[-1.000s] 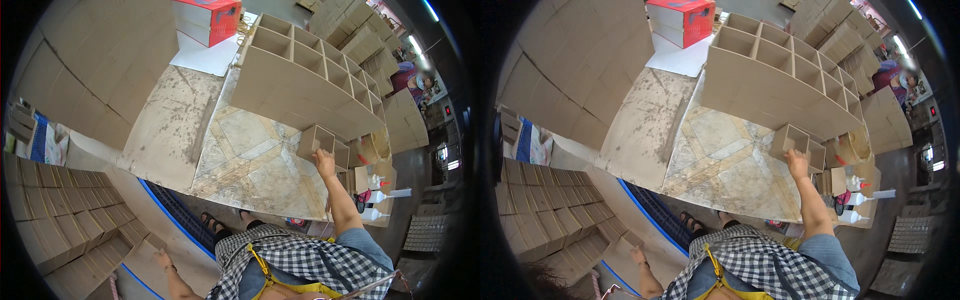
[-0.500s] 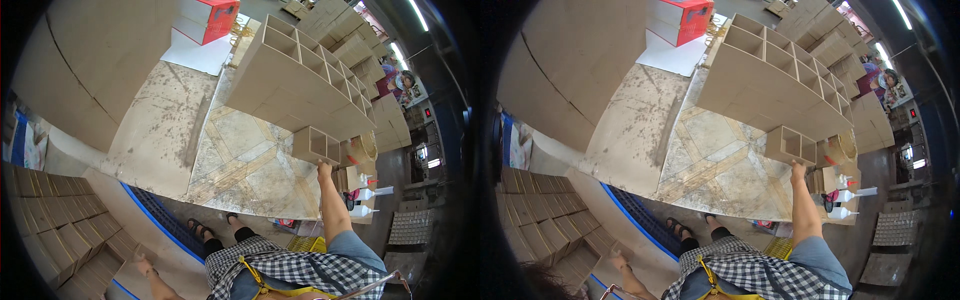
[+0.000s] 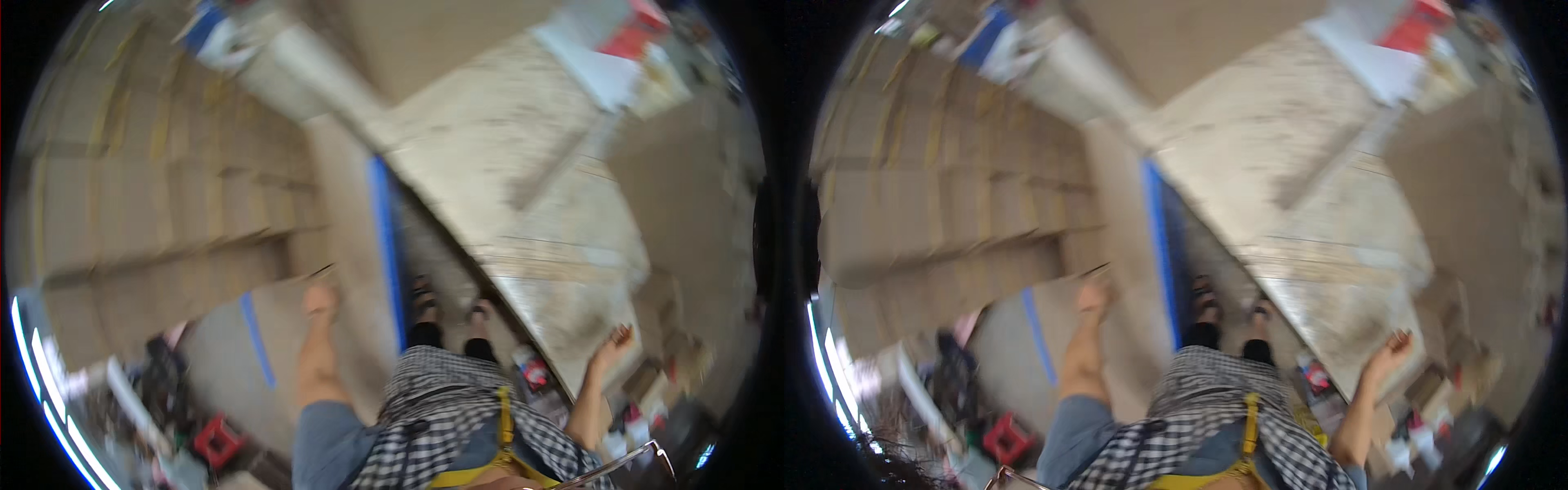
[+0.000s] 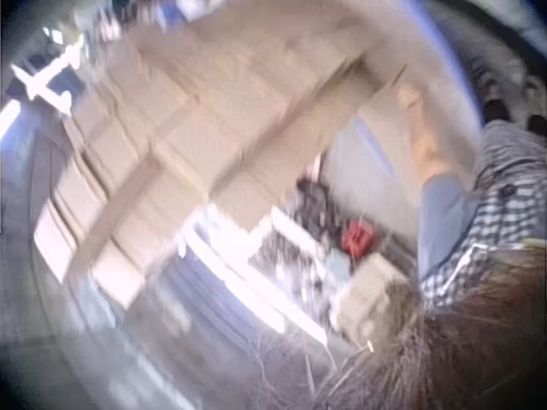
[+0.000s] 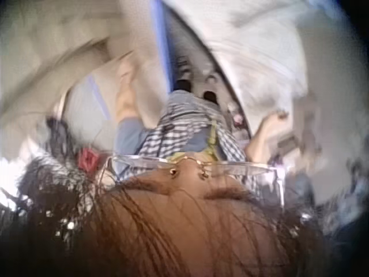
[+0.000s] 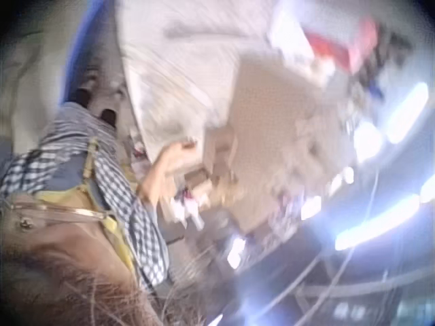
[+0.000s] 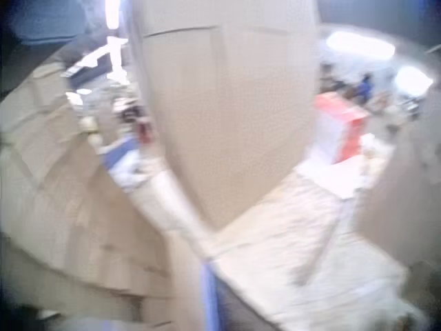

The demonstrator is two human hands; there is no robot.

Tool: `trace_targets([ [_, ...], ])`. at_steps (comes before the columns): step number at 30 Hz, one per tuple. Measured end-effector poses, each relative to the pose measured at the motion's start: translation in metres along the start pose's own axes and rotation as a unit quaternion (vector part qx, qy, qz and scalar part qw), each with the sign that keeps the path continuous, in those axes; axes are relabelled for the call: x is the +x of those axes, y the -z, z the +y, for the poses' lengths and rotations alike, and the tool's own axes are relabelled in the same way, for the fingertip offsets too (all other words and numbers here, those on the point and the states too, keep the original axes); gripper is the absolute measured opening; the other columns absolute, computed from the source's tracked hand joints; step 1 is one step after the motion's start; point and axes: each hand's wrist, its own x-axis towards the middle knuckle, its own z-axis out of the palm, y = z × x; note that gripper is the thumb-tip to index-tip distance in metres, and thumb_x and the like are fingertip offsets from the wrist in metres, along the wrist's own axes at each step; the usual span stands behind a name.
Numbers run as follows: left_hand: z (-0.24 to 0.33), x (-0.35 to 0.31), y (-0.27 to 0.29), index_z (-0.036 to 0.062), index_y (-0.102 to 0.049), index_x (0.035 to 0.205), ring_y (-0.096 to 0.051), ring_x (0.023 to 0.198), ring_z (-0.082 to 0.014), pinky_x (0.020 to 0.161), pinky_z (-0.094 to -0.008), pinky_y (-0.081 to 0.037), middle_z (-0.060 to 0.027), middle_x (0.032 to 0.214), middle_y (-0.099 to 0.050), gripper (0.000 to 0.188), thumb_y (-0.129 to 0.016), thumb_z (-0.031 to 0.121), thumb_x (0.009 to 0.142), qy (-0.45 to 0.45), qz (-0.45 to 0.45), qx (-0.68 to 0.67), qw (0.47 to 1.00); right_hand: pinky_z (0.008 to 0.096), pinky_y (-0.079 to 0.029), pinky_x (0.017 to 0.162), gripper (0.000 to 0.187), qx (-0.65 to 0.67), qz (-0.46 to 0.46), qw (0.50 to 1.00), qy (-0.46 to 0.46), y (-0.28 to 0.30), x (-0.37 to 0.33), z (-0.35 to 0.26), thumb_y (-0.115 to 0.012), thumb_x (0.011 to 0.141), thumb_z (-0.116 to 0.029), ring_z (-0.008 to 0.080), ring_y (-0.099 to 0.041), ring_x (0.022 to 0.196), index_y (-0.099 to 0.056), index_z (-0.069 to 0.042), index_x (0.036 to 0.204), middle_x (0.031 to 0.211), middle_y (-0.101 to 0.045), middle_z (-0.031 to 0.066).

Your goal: The recorder is assembling small cardboard boxes and placing them into a grid organizer on a workbench.

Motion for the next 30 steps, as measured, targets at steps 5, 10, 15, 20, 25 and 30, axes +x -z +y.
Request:
trace_targets([
  [5,-0.024,0.006,0.003,-0.0015,-0.014,0.142,-0.064,0.086,-0.033,0.073,-0.0434,-0.05,-0.0189,0.093,-0.066,0.095,-0.061,0.051,0.077,-0.041,0.001,0.024,0.999,0.0318,-0.044,0.082,0.02,0.032,-0.275,0.948,0.156,-0.056,-0.072,-0.085,-0.051,0.089,-0.007,0.0219,-0.056,0.091,-0.056,0.0,0.108,0.098,-0.06,0.0124],
  [10,-0.049,0.0,0.032,-0.0001,-0.033,0.129,-0.065,0.083,-0.0316,0.07,-0.044,-0.05,-0.0174,0.088,-0.066,0.077,-0.067,0.041,0.074,-0.185,-0.03,0.078,0.979,0.032,-0.046,0.071,0.009,0.072,-0.436,0.871,0.214,-0.1,-0.107,-0.145,-0.053,0.085,0.0,0.0227,-0.058,0.075,-0.06,-0.001,0.09,0.081,-0.06,0.0109],
  [15,-0.067,0.018,0.017,0.0048,-0.048,0.103,-0.065,0.08,-0.031,0.068,-0.0418,-0.051,-0.0158,0.084,-0.067,0.043,-0.068,0.027,0.072,-0.284,-0.01,0.146,0.947,0.0281,-0.048,0.063,0.012,0.123,-0.51,0.838,0.151,-0.122,-0.129,-0.156,-0.051,0.085,0.003,0.0186,-0.059,0.069,-0.06,-0.001,0.09,0.079,-0.06,0.01],
  [20,-0.065,0.012,0.016,0.0061,-0.055,0.093,-0.066,0.075,-0.0294,0.065,-0.0399,-0.051,-0.0154,0.076,-0.066,0.02,-0.061,0.016,0.076,-0.327,-0.001,0.157,0.932,0.0284,-0.049,0.061,0.012,0.131,-0.535,0.819,0.163,-0.126,-0.15,-0.181,-0.053,0.083,0.005,0.02,-0.06,0.069,-0.061,-0.001,0.088,0.078,-0.061,0.011],
  [25,-0.073,-0.018,0.02,0.0088,-0.055,0.088,-0.064,0.07,-0.0308,0.059,-0.0421,-0.049,-0.0162,0.072,-0.064,0.015,-0.056,0.022,0.083,-0.41,0.009,0.11,0.905,0.0313,-0.048,0.063,0.008,0.123,-0.579,0.774,0.225,-0.127,-0.171,-0.192,-0.056,0.08,0.004,0.026,-0.062,0.071,-0.062,0.0,0.084,0.077,-0.062,0.0143],
  [30,-0.02,-0.115,0.066,0.0066,-0.052,0.084,-0.061,0.065,-0.0329,0.056,-0.0427,-0.048,-0.0145,0.072,-0.062,0.014,-0.054,0.021,0.084,-0.436,0.063,-0.061,0.896,0.0335,-0.049,0.081,0.037,-0.02,-0.752,0.653,0.087,-0.127,-0.192,-0.184,-0.06,0.086,-0.026,0.025,-0.063,0.095,-0.06,0.001,0.112,0.105,-0.064,0.0174],
])
